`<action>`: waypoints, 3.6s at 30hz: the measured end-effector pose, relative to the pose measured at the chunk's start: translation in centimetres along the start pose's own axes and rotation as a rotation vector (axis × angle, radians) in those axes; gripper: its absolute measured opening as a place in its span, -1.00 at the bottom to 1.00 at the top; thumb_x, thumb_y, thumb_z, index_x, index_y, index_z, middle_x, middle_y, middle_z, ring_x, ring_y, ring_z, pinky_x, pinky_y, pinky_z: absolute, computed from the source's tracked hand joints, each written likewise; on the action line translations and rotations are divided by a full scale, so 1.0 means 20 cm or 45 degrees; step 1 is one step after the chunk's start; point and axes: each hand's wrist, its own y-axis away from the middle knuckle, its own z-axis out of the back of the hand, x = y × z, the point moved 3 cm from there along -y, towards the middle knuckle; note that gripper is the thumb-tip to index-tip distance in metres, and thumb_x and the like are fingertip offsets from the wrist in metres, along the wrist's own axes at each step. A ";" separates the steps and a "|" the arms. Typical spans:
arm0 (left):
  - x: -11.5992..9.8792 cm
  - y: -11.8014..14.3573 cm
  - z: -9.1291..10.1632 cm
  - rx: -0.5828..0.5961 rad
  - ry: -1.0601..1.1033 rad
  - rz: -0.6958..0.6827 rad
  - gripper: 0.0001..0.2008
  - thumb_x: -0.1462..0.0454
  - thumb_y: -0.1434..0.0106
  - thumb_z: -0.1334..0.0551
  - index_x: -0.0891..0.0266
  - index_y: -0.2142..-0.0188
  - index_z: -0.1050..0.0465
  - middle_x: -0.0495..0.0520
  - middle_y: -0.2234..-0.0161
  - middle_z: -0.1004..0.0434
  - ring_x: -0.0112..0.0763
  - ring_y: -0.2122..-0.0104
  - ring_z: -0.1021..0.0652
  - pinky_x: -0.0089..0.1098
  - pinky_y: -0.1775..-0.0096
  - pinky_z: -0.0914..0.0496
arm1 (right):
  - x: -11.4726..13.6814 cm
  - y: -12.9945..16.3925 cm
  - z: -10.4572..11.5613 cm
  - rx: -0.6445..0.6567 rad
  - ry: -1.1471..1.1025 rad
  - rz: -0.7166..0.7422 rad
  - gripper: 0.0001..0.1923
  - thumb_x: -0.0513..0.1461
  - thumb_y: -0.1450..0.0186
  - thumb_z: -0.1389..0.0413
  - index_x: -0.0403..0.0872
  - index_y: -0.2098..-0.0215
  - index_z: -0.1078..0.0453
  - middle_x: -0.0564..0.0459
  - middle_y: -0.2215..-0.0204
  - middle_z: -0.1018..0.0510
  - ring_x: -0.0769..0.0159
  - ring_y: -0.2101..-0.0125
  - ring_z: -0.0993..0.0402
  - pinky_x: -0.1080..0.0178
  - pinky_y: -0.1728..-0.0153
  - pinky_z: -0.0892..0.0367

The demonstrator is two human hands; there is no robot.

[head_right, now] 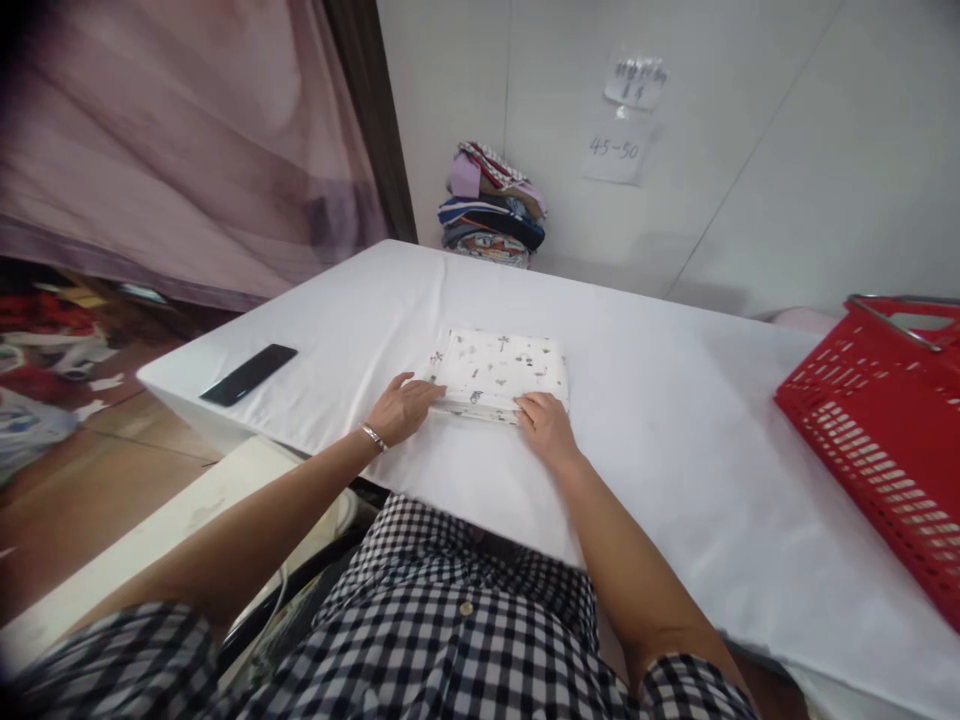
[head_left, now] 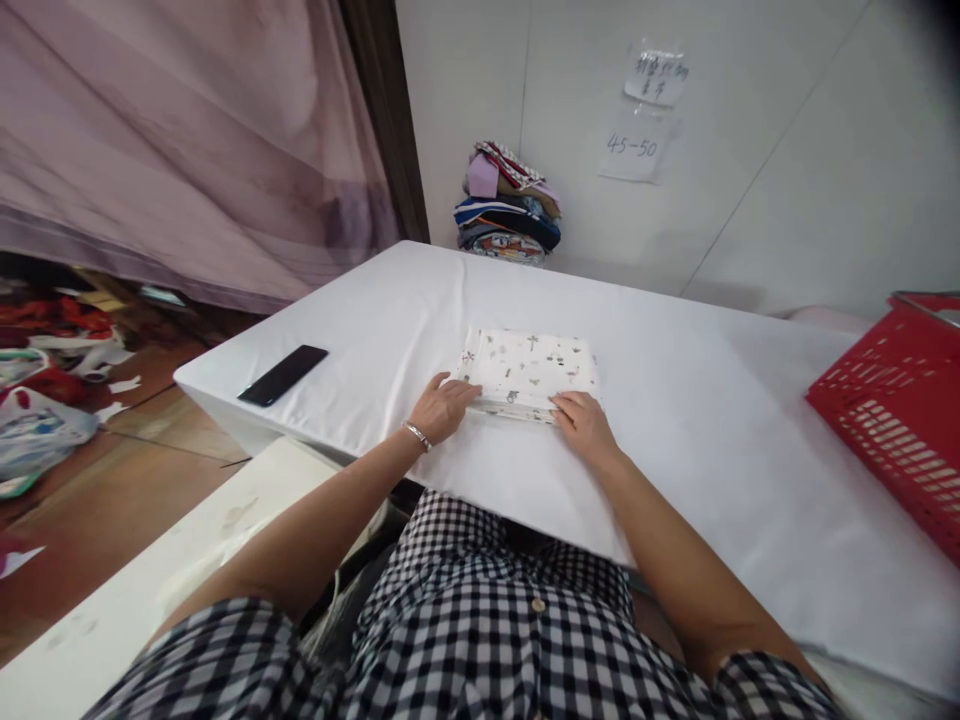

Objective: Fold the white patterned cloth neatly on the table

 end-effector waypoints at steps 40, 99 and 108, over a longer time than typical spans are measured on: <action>-0.05 -0.11 -0.15 -0.150 -0.009 -0.237 -0.69 0.41 -0.27 -0.01 0.19 0.09 -0.42 0.08 0.08 -0.51 -0.35 0.07 -0.47 -0.20 0.00 -0.29 | 0.06 -0.01 -0.01 0.108 0.278 0.048 -0.71 -0.16 -0.33 0.07 -0.03 0.06 -0.37 -0.03 0.22 -0.42 0.21 0.21 -0.26 0.18 0.19 -0.15; -0.16 -0.14 -0.22 -0.121 0.478 -0.150 -0.62 0.37 -0.21 -0.02 0.14 0.00 -0.36 0.03 -0.01 -0.44 -0.33 -0.06 -0.38 -0.11 -0.11 -0.17 | -0.10 0.18 0.23 0.131 -0.082 -0.338 -0.70 -0.28 -0.23 0.04 -0.02 0.12 -0.42 0.01 0.14 -0.44 0.32 0.23 -0.41 0.23 0.22 -0.36; -0.16 -0.14 -0.23 -0.121 0.468 -0.134 -0.62 0.35 -0.21 -0.02 0.10 0.00 -0.37 0.02 0.01 -0.45 -0.32 -0.05 -0.38 -0.11 -0.10 -0.18 | -0.06 0.22 0.23 0.098 0.010 -0.294 -0.70 -0.30 -0.25 0.08 -0.01 0.15 -0.42 0.02 0.19 -0.46 0.29 0.17 -0.38 0.19 0.13 -0.31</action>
